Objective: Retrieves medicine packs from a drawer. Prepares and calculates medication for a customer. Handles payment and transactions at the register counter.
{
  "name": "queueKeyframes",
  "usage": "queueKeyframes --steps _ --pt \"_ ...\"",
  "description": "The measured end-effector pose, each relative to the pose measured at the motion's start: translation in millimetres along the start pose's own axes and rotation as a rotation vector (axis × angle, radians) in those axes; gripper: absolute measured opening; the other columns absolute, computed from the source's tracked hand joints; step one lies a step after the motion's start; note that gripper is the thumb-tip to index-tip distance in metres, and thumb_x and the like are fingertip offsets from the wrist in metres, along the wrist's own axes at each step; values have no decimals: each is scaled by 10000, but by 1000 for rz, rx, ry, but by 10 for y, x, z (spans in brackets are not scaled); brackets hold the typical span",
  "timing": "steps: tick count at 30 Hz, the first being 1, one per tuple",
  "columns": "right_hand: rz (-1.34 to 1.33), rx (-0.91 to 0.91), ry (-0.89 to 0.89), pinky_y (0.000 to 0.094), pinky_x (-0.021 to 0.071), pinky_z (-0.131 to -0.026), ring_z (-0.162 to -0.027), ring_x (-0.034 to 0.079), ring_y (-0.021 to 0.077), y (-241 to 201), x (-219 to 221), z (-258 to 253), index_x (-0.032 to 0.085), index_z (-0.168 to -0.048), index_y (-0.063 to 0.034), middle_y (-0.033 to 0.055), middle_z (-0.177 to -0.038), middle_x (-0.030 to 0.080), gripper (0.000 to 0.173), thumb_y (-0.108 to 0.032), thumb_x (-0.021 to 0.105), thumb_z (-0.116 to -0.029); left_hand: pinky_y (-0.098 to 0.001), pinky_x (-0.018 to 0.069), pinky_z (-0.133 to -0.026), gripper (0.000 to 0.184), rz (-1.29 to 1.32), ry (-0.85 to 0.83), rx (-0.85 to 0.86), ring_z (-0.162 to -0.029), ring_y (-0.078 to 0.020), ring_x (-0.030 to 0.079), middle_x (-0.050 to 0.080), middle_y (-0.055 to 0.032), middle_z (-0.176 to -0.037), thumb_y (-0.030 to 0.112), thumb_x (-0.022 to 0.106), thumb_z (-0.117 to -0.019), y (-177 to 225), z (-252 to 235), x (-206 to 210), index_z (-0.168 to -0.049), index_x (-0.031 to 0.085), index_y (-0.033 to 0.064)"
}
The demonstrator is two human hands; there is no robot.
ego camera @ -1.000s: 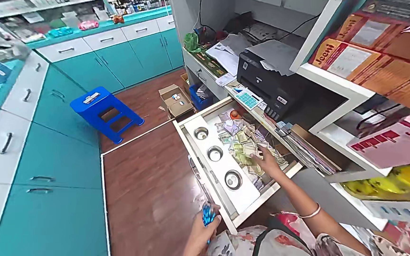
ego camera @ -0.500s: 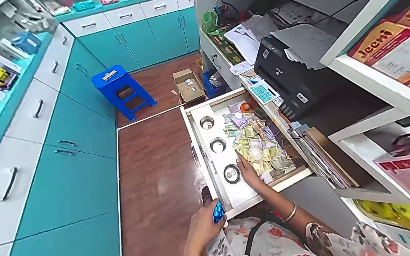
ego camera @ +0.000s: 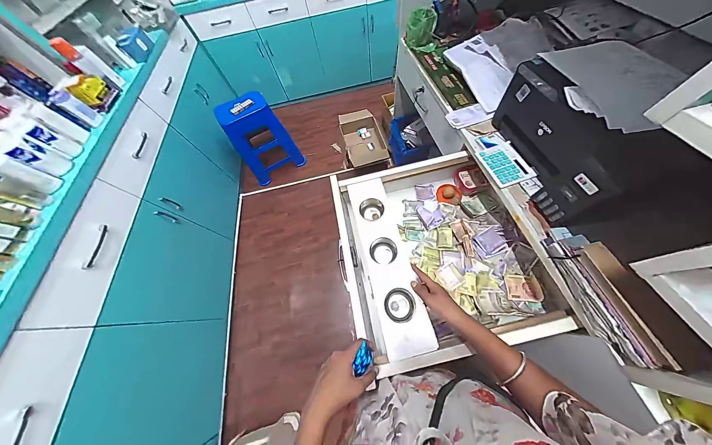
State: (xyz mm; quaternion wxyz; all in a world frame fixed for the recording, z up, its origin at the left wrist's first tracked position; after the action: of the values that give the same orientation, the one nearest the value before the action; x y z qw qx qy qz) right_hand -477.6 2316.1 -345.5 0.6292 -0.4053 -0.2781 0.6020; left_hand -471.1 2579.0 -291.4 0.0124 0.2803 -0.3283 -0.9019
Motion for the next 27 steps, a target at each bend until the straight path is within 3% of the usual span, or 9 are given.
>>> queueKeyframes --steps 4,7,10,13,16,20,23,25,27 --pt "64 -43 -3 408 548 -809 -846 664 221 -134 -39 -74 406 -1570 -130 181 -1040 695 515 -241 510 -1078 -502 553 -905 530 204 125 8 -961 -260 710 729 -147 -1088 340 711 -922 -91 188 -153 -1396 603 130" --pt "127 -105 76 429 564 -887 -975 696 253 -247 -273 -151 563 -1427 -38 195 -1143 696 402 -219 497 -1075 -401 583 -708 565 386 207 -30 -737 -179 676 714 -118 -985 334 712 -922 -149 330 -214 -1418 575 100" --pt "137 -123 119 389 560 -884 -971 696 204 -355 -438 -250 638 -1317 -20 159 -1123 708 352 -241 502 -1078 -359 566 -674 577 465 255 -115 -674 -140 641 693 -93 -904 341 712 -923 -202 392 -256 -1402 571 52" --pt "162 -165 120 364 559 -881 -953 697 171 -481 -468 -297 669 -1254 -10 139 -1094 720 338 -250 508 -1079 -357 566 -663 582 472 220 -148 -657 -141 639 687 -90 -865 345 707 -929 -251 369 -203 -1391 572 18" --pt "219 -238 172 355 546 -872 -933 684 168 -688 -463 -358 695 -1198 3 146 -1067 720 321 -231 514 -1073 -361 560 -654 416 458 176 -141 -634 -135 627 654 -65 -766 353 715 -919 -283 322 -101 -1096 659 -20" --pt "360 -390 232 418 523 -1020 -1131 672 301 -1266 -317 -680 699 -1193 50 235 -1220 682 304 -171 542 -1055 -389 549 -649 428 380 152 -146 -625 -152 624 641 -57 -729 420 698 -909 -220 262 -92 -993 673 1" --pt "583 -473 164 501 493 -1038 -1147 655 379 -1743 65 -1166 708 -1156 69 265 -1188 681 257 -82 538 -1036 -462 549 -730 471 259 94 -156 -712 -224 661 674 -111 -779 442 701 -912 -106 238 -151 -1007 687 -18" --pt "787 -379 70 604 502 -961 -1108 644 455 -1834 342 -1523 683 -1118 89 302 -1155 663 210 -2 545 -987 -479 556 -745 472 192 47 -127 -736 -237 676 684 -114 -792 462 704 -907 -43 212 -159 -995 696 -2" --pt "999 -151 9 615 516 -924 -1149 629 454 -1806 514 -1774 661 -1137 77 289 -1217 643 214 -14 559 -972 -511 558 -770 477 148 -1 -105 -773 -266 691 696 -134 -818 471 711 -901 1 185 -156 -998 705 3"
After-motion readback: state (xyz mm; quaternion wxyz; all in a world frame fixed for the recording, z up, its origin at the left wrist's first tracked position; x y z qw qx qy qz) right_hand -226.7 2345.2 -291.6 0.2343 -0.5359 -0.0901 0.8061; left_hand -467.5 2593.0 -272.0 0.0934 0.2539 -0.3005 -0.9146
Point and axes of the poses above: each hand's wrist, its own z-axis away from the middle knuckle, its own x-axis out of the palm, y = z × x, the point moved 8 cm from there along -z, towards the middle knuckle
